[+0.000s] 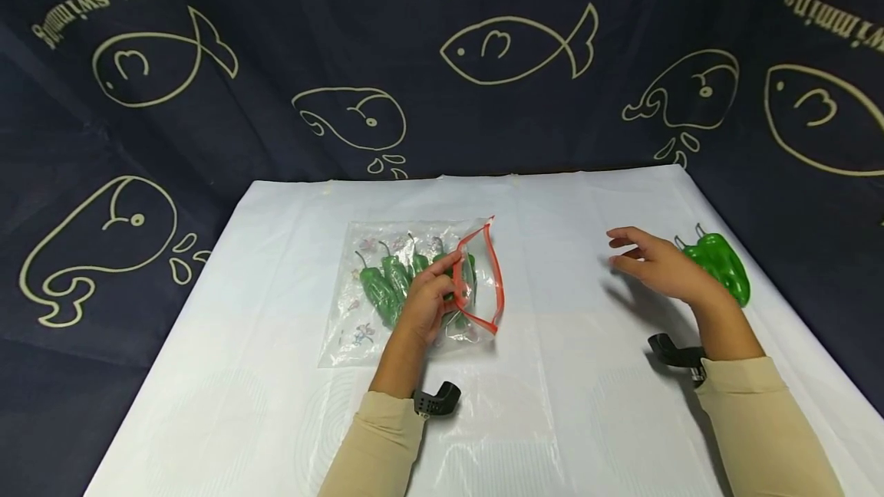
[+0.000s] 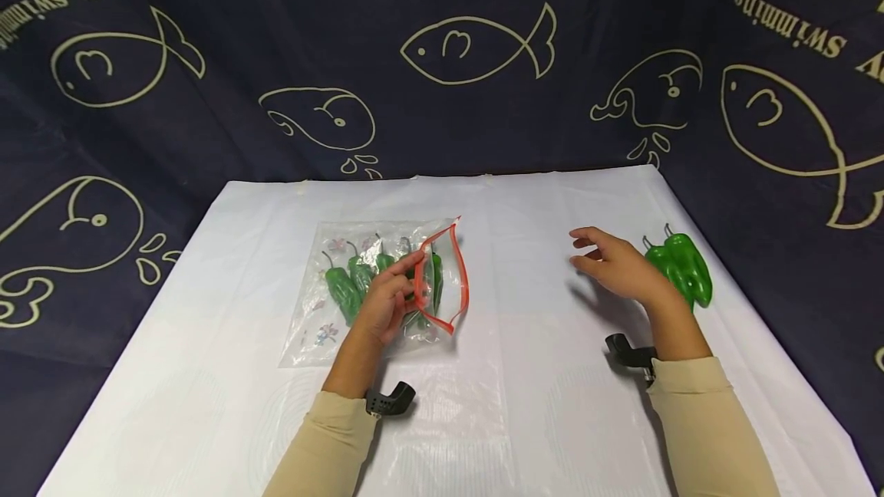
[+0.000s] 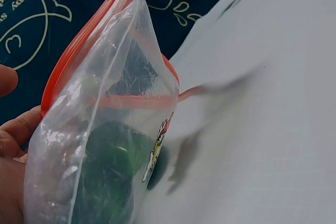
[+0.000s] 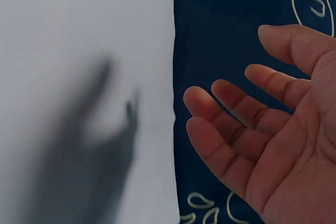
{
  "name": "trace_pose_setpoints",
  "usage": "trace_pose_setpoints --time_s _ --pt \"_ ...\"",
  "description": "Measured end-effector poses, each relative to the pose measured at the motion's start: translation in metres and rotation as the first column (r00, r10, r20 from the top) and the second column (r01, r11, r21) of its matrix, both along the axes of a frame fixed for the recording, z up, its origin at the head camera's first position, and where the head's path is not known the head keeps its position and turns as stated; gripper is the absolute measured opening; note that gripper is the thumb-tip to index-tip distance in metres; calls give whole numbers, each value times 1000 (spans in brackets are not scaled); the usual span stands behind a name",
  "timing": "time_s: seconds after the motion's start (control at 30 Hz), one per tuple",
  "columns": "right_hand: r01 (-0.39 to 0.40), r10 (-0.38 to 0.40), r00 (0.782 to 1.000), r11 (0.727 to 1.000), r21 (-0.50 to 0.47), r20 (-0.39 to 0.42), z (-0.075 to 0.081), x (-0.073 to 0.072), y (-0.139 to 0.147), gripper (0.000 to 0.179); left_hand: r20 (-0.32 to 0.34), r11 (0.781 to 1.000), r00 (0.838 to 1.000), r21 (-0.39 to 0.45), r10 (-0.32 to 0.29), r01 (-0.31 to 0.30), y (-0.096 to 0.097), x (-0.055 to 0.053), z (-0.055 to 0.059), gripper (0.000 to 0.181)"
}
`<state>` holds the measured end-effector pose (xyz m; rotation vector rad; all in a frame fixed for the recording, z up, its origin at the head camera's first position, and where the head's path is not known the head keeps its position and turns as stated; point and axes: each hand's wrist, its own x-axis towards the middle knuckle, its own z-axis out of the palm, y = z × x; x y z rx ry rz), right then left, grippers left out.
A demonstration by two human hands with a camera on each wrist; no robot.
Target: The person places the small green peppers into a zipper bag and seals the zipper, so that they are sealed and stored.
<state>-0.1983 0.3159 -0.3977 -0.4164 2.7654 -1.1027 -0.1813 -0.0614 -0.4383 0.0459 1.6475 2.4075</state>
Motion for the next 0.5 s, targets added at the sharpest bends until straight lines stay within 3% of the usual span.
trace_pose_setpoints --time_s 0.2,0.5 --pt "51 -51 999 998 29 -14 7 2 21 55 6 1000 1000 -1 1 -1 0 1 1 73" --pt "138 -128 989 974 179 -68 12 10 63 57 7 1000 1000 -2 -1 1 0 1 0 72"
